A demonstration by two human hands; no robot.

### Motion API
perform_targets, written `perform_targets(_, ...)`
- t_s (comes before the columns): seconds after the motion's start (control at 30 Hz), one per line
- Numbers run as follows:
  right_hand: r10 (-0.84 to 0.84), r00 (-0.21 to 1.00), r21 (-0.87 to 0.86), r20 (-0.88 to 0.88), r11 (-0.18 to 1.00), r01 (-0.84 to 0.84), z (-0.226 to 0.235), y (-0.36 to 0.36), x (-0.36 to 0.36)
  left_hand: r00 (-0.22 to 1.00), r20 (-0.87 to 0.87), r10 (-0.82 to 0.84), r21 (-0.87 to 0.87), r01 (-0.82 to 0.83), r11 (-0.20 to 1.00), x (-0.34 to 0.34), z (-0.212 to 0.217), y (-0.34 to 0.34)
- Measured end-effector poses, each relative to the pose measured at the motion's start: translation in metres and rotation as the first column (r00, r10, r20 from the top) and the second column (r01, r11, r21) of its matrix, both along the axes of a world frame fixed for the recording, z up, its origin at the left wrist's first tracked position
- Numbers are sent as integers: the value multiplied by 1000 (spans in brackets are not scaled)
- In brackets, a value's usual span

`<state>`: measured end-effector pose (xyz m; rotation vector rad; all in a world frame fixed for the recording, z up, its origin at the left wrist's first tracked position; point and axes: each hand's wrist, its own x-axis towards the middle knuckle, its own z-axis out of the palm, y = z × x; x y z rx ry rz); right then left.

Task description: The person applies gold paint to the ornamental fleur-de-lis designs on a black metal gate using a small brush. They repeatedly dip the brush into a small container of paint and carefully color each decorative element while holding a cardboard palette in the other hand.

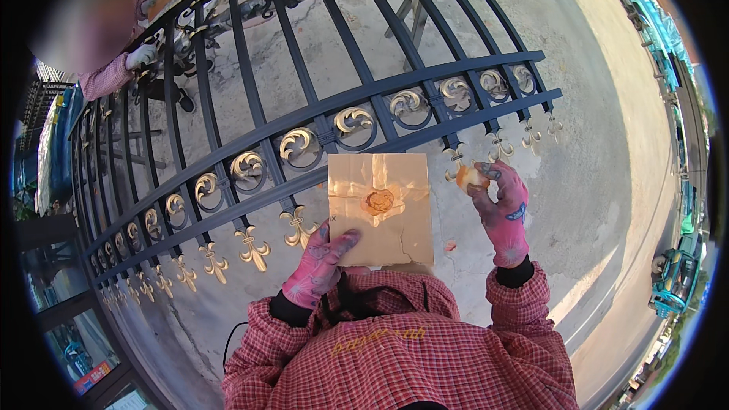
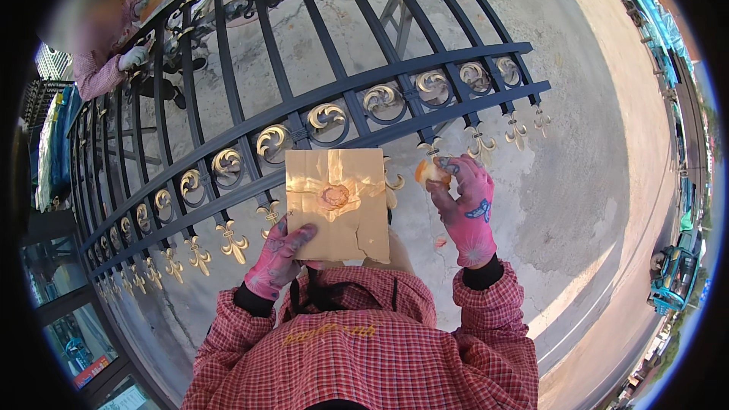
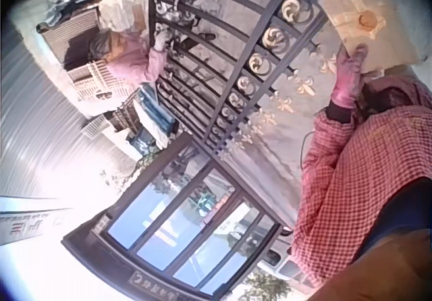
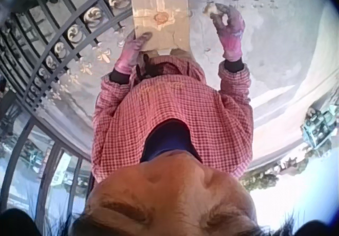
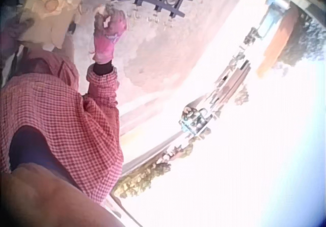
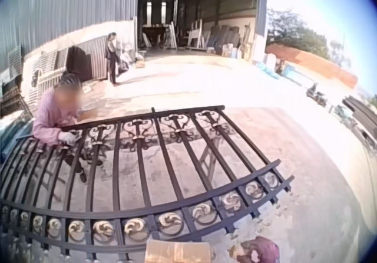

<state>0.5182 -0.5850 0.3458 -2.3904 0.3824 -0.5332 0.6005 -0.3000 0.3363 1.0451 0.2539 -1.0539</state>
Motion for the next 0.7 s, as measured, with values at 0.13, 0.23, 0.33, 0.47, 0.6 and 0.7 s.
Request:
perform_targets(0.13, 281, 959, -170, -20, 945, -280, 35, -13, 8, 999, -20, -32, 46, 33, 998, -22, -7, -42)
perform_targets(0.23, 379, 914, -224, -147, 887, -404, 35, -19, 9, 1000, -3, -22, 45, 22, 999, -35, -11, -68)
perform_targets(0.33, 383, 885, -327, -265, 828, -456, 29, -26, 8, 997, 73, -22, -3, 22, 1000, -45, -14, -84)
perform_targets(0.47, 364, 896, -343, -254, 833, -435, 33, -35, 8, 999, 52, -9, -2, 9, 1000, -45, -2, -95)
perform_targets(0.6, 337, 913, -372, -230, 836, -403, 29, -42, 6, 987, 157, -24, 11, 22, 1000, -41, -16, -94)
perform_targets(0.7, 114, 990, -331, -80, 934, -134, 22, -67, -9, 993, 118, -22, 30, 18, 999, -27, -10, -78)
